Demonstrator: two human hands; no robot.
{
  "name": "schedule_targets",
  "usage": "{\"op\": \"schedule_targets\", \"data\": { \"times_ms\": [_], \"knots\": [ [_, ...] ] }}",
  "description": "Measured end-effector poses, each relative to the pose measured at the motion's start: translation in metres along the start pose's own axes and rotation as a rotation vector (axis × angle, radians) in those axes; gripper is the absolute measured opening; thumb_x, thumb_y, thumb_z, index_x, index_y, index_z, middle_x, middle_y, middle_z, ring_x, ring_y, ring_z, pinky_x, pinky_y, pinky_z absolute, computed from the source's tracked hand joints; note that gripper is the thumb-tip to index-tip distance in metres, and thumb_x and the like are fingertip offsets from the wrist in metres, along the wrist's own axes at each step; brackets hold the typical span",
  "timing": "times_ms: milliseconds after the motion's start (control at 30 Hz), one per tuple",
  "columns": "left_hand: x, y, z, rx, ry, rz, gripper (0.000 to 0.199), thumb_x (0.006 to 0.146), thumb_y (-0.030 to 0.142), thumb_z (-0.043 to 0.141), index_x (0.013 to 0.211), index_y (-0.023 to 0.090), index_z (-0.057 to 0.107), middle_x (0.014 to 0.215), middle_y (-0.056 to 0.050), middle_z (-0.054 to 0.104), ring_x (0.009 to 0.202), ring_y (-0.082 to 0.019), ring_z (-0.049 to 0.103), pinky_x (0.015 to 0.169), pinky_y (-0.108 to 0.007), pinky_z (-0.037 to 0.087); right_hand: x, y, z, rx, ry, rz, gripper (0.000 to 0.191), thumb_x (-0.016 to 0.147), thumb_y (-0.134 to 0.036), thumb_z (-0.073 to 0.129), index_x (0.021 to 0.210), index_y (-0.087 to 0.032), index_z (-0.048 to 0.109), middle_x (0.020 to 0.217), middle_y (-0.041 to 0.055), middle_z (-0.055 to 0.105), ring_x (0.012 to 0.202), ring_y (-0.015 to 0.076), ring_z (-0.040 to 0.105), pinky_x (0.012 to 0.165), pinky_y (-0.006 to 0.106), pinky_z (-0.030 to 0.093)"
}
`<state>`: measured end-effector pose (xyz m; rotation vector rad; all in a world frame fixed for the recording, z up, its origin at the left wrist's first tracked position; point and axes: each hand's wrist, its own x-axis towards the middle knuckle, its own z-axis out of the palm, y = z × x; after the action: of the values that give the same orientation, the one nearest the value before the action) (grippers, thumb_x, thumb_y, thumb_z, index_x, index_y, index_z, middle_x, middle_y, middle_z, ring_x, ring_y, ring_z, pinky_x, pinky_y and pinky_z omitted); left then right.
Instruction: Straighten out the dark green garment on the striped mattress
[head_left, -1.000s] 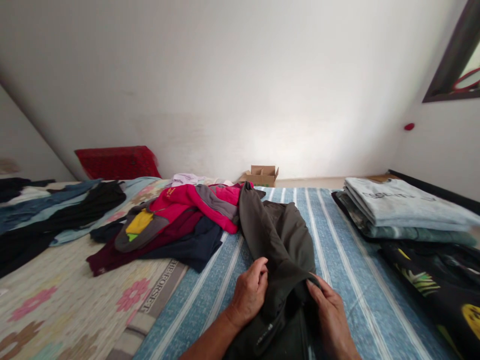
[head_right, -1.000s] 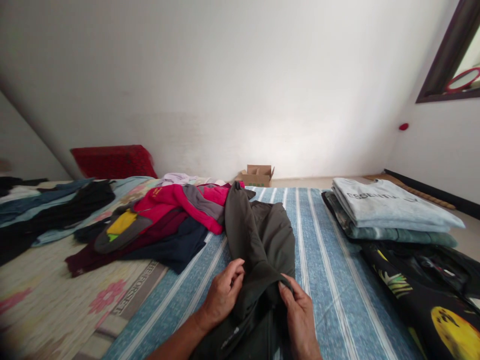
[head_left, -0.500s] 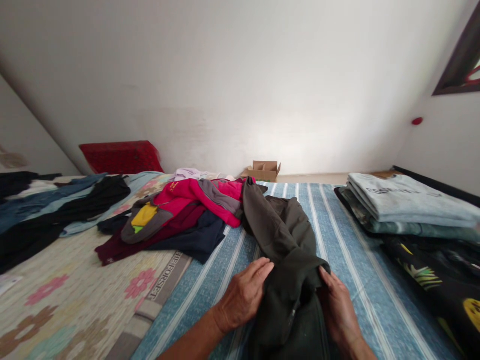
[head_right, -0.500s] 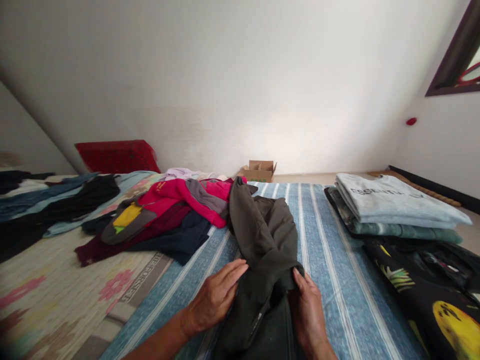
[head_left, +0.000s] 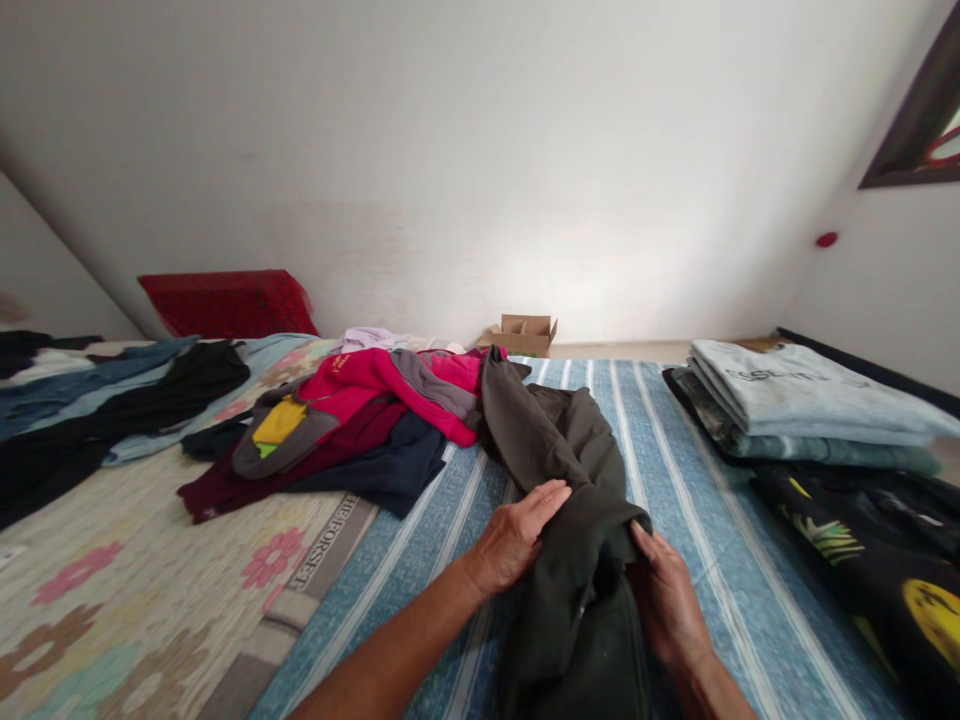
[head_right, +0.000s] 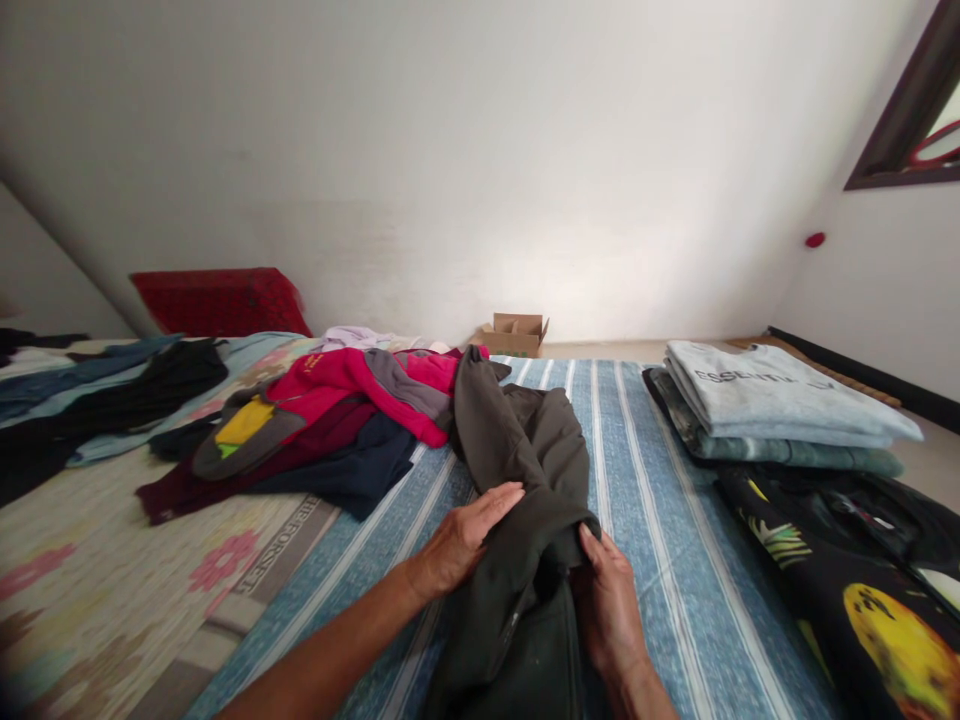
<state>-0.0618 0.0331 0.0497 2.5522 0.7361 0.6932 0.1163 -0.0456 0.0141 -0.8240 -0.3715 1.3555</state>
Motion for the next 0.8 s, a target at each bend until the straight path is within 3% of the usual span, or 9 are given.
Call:
{"op": "schedule_targets", "data": {
  "times_ms": [133, 233, 433, 667, 800],
  "knots": [
    [0.01, 0.008, -0.007, -0.011, -0.058, -0.067, 0.033, 0.085, 0.018, 0.046, 0.116, 0.023, 0.054, 0.115, -0.005, 0.057, 0.108, -0.018, 0.053, 0.092, -0.027, 0.042, 0.0, 0.0, 0.0, 0.015, -0.016, -0.003, 0.03, 0.071, -0.039, 0.069, 0.094, -0.019, 0.065, 0.094, 0.0038, 0.07, 0.087, 0.0233, 0.063, 0.078, 0.034, 0.048],
    [0.015, 0.011, -0.01, 0.001, -0.074, -0.096, 0.02, 0.084, 0.019, 0.047, 0.098, 0.022, 0.061, 0.098, -0.004, 0.06, 0.093, -0.017, 0.057, 0.08, -0.024, 0.044, 0.001, 0.001, 0.0, 0.0, -0.02, -0.009, 0.032, 0.071, -0.039, 0.069, 0.095, -0.018, 0.065, 0.095, 0.0046, 0.069, 0.086, 0.0235, 0.063, 0.076, 0.034, 0.048],
    [0.02, 0.013, -0.019, 0.087, -0.072, -0.05, 0.011, 0.079, 0.014, 0.047, 0.073, 0.019, 0.055, 0.078, -0.002, 0.053, 0.072, -0.014, 0.053, 0.063, -0.022, 0.039, 0.0, -0.001, 0.002, -0.049, -0.016, -0.025, 0.04, 0.067, -0.042, 0.072, 0.098, -0.018, 0.065, 0.094, 0.0059, 0.069, 0.082, 0.0238, 0.064, 0.071, 0.034, 0.049],
    [0.02, 0.024, -0.051, 0.135, -0.079, -0.026, 0.011, 0.066, 0.009, 0.053, 0.064, 0.018, 0.048, 0.069, 0.002, 0.047, 0.059, -0.01, 0.045, 0.055, -0.022, 0.031, -0.004, -0.006, 0.01, -0.173, -0.072, -0.072, 0.039, 0.067, -0.042, 0.072, 0.096, -0.016, 0.066, 0.087, 0.0052, 0.069, 0.077, 0.0225, 0.063, 0.068, 0.032, 0.049],
    [0.019, 0.029, -0.068, 0.066, 0.001, -0.089, 0.018, 0.066, 0.012, 0.055, 0.056, 0.018, 0.041, 0.059, 0.005, 0.042, 0.054, -0.008, 0.038, 0.052, -0.021, 0.027, -0.008, -0.008, 0.013, -0.306, -0.153, -0.116, 0.034, 0.073, -0.042, 0.068, 0.095, -0.016, 0.066, 0.083, 0.0039, 0.067, 0.077, 0.0207, 0.061, 0.07, 0.03, 0.047]
  ]
}}
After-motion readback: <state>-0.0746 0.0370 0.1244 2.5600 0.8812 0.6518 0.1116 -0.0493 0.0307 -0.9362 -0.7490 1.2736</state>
